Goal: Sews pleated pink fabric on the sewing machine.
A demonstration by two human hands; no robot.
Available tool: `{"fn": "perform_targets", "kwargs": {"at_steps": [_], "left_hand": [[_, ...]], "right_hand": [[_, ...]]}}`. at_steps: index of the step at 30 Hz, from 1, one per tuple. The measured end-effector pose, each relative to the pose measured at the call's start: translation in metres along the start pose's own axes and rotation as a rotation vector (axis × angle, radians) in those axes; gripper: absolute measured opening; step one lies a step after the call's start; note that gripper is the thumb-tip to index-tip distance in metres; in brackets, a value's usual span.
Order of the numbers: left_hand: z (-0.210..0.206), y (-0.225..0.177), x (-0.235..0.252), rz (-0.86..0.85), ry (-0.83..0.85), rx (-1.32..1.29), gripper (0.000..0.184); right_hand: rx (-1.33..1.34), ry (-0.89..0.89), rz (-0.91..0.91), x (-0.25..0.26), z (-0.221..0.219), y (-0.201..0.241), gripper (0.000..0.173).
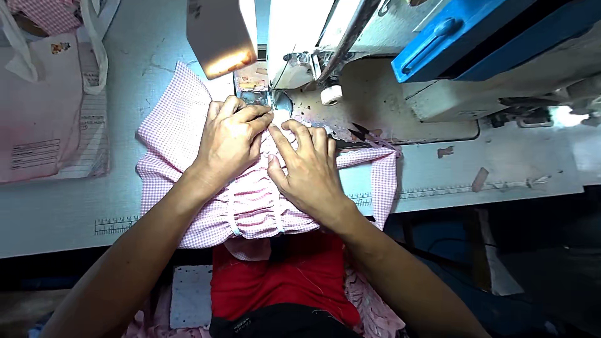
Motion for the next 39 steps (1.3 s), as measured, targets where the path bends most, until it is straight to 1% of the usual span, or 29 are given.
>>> {"fn": "perform_targets", "kwargs": {"at_steps": [8,18,23,26,28,30,31,32,34,35,37,39], "left_hand": [[0.0,0.001,0.0,-0.01,-0.02,-0.024,0.036],[0.001,0.004,0.001,0.027,-0.035,-0.052,0.033],[0.001,0.009,0.004,0.063,-0.03,-0.09,0.034],[0.001,0.016,0.008,0.081,-0.027,-0.062,0.033],[0.006,0.014,0.009,0.021,-0.076,0.016,0.031],[0.018,-0.005,0.005,-0.142,-0.134,0.072,0.026],[0.022,-0.016,0.001,-0.213,-0.131,0.043,0.025],[0.022,-0.022,-0.002,-0.243,-0.106,-0.019,0.029],[0.011,-0.023,-0.013,-0.178,-0.009,-0.157,0.037],[0.007,-0.021,-0.018,-0.137,0.034,-0.185,0.04],[0.005,-0.018,-0.019,-0.093,0.082,-0.144,0.048],[0.004,-0.019,-0.019,-0.08,0.098,-0.103,0.045]], "right_hand": [[0.009,-0.004,-0.012,0.0,0.002,-0.001,0.054],[0.001,0.003,-0.042,0.004,0.005,-0.001,0.058],[0.02,0.003,-0.016,0.003,0.005,-0.004,0.058],[0.03,0.003,-0.001,0.002,0.005,-0.005,0.057],[0.031,-0.003,0.002,0.004,0.004,-0.004,0.057],[0.024,-0.028,-0.001,0.004,0.004,-0.004,0.055],[0.029,-0.055,0.002,0.004,0.005,-0.005,0.052],[0.049,-0.072,0.001,0.003,0.007,-0.007,0.049],[0.11,-0.073,-0.002,-0.001,0.01,-0.011,0.044],[0.129,-0.068,-0.002,-0.002,0.011,-0.013,0.041],[0.118,-0.056,-0.009,0.003,0.013,-0.016,0.039],[0.068,-0.07,-0.031,0.011,0.01,-0.019,0.038]]}}
Point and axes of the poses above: each hand's wrist, its own x-axis towards the middle knuckle, its own z-axis out of the back of the hand, y = z × x, the point moved 6 cm from there along x, towards the middle knuckle, and after that the axes turned 4 degrees about y, right-handed, at the moved point
